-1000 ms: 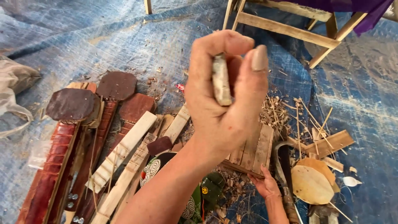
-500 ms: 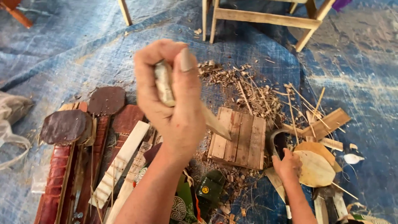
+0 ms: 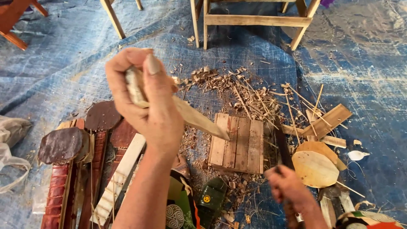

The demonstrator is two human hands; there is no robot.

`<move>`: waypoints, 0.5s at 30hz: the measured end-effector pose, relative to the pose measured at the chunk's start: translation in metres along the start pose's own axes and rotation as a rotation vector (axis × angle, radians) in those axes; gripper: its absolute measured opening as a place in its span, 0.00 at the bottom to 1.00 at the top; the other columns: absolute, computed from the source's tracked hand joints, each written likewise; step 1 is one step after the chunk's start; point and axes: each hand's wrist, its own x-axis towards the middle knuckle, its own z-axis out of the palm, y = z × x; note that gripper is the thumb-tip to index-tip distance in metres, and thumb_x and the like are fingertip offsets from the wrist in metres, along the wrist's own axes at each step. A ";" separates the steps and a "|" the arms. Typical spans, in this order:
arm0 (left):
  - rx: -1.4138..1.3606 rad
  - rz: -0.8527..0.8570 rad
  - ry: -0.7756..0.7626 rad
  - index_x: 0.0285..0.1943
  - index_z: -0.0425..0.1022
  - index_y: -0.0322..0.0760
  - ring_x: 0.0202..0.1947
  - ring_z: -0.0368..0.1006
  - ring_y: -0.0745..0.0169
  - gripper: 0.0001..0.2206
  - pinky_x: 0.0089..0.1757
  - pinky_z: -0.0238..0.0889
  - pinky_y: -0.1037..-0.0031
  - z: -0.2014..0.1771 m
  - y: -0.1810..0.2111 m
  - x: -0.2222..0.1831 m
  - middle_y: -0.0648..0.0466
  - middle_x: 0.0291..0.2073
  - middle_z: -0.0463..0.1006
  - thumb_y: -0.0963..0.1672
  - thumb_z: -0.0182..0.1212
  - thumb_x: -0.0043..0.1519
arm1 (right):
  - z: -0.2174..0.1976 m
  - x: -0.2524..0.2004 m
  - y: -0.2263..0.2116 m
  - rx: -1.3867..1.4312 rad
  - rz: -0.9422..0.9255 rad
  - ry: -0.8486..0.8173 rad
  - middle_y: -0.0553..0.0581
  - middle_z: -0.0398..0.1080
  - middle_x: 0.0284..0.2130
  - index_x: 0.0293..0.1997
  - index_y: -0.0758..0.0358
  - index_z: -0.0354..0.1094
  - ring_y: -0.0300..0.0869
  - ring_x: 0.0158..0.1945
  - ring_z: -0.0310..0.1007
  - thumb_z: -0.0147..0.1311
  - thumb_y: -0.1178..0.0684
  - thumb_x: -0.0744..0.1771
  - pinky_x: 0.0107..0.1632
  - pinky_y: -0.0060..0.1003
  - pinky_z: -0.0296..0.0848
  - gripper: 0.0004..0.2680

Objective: The person carves and shapes a wooden piece using a hand tool, likely for instrument repair.

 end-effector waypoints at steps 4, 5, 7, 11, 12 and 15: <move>0.060 -0.004 0.059 0.51 0.67 0.42 0.25 0.66 0.69 0.05 0.25 0.68 0.79 0.001 -0.003 0.006 0.57 0.36 0.71 0.44 0.58 0.71 | 0.059 -0.051 -0.016 -0.077 -0.083 -0.264 0.59 0.64 0.14 0.37 0.72 0.70 0.44 0.13 0.59 0.65 0.58 0.64 0.16 0.40 0.61 0.07; 0.091 -0.008 0.056 0.51 0.66 0.41 0.24 0.65 0.70 0.06 0.24 0.68 0.79 -0.002 -0.003 0.007 0.56 0.36 0.69 0.45 0.57 0.72 | 0.069 -0.059 -0.019 -0.096 -0.014 -0.405 0.58 0.64 0.18 0.38 0.68 0.67 0.44 0.17 0.60 0.63 0.58 0.65 0.20 0.38 0.61 0.07; 0.127 -0.014 0.042 0.51 0.65 0.41 0.24 0.65 0.70 0.08 0.23 0.68 0.79 -0.007 -0.002 0.007 0.56 0.37 0.68 0.46 0.57 0.73 | 0.082 -0.072 -0.024 -0.104 0.058 -0.551 0.57 0.64 0.23 0.40 0.65 0.64 0.43 0.21 0.61 0.62 0.57 0.67 0.25 0.36 0.61 0.07; 0.233 -0.047 0.069 0.51 0.63 0.42 0.19 0.62 0.68 0.02 0.20 0.62 0.76 -0.016 0.002 0.006 0.59 0.26 0.62 0.40 0.50 0.73 | 0.092 -0.075 -0.029 -0.008 -0.059 -0.674 0.56 0.65 0.22 0.37 0.69 0.68 0.40 0.22 0.60 0.64 0.61 0.63 0.28 0.34 0.58 0.06; 0.273 -0.064 0.103 0.50 0.63 0.41 0.18 0.64 0.66 0.06 0.19 0.59 0.76 -0.019 0.004 0.005 0.59 0.25 0.61 0.37 0.47 0.71 | 0.095 -0.073 -0.029 0.036 0.008 -0.636 0.57 0.64 0.17 0.37 0.70 0.67 0.41 0.14 0.60 0.63 0.65 0.63 0.18 0.34 0.59 0.07; 0.134 -0.164 0.251 0.44 0.66 0.43 0.16 0.55 0.72 0.03 0.18 0.54 0.79 -0.029 0.004 0.011 0.62 0.21 0.63 0.43 0.53 0.72 | 0.089 -0.006 0.008 0.241 0.089 -0.592 0.52 0.59 0.12 0.40 0.68 0.64 0.36 0.10 0.53 0.61 0.63 0.65 0.14 0.32 0.53 0.07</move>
